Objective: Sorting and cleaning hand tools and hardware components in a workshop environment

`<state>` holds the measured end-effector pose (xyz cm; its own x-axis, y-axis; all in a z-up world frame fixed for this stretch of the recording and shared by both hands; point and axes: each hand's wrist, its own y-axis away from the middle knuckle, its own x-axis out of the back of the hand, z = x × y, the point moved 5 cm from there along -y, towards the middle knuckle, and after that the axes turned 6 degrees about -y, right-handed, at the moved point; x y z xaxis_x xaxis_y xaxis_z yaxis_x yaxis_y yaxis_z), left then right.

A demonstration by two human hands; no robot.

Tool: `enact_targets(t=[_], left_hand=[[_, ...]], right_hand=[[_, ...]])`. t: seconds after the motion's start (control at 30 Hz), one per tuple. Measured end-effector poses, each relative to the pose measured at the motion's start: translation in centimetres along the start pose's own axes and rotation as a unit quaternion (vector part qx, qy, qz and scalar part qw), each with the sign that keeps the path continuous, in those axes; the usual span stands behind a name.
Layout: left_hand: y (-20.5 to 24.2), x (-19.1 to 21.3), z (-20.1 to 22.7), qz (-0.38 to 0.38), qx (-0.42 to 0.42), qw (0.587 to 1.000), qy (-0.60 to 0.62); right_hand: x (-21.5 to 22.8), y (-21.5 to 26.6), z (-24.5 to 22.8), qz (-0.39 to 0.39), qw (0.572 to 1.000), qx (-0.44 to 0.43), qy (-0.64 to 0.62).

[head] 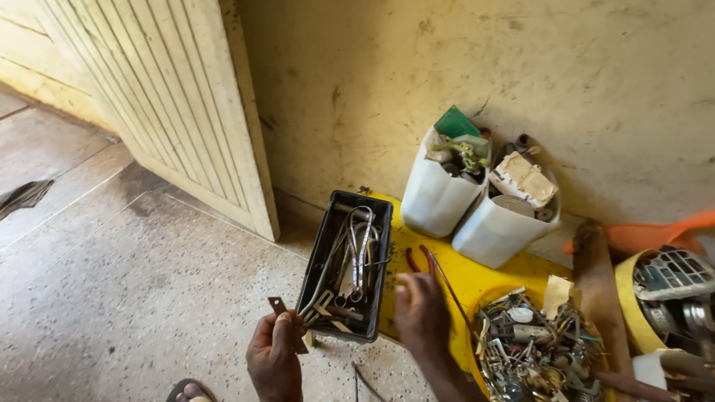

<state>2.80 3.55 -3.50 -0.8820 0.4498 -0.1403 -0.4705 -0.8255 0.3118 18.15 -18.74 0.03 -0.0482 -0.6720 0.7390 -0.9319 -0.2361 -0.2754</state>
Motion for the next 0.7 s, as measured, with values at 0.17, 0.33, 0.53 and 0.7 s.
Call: enact_targets(t=[0.17,0.33,0.53,0.7], left_hand=[[-0.7,-0.4,-0.7,-0.016,-0.002,1.000,0.025],[-1.7,-0.5,-2.2,-0.012,0.001,0.999,0.043],[-1.4,-0.4,-2.2,-0.022,-0.001,0.999,0.045],[-1.7,-0.7,-2.7,-0.017,-0.013,0.999,0.041]], right_hand=[[-0.5,-0.1,5.9,-0.015,0.981,0.008,0.195],[-1.1,-1.9,7.5,-0.008,0.935,-0.327,-0.135],[0.9,-0.7,-1.7,0.069,0.944,-0.217,-0.238],[-1.4,-2.9,-4.7,0.136,0.972,-0.111,-0.155]])
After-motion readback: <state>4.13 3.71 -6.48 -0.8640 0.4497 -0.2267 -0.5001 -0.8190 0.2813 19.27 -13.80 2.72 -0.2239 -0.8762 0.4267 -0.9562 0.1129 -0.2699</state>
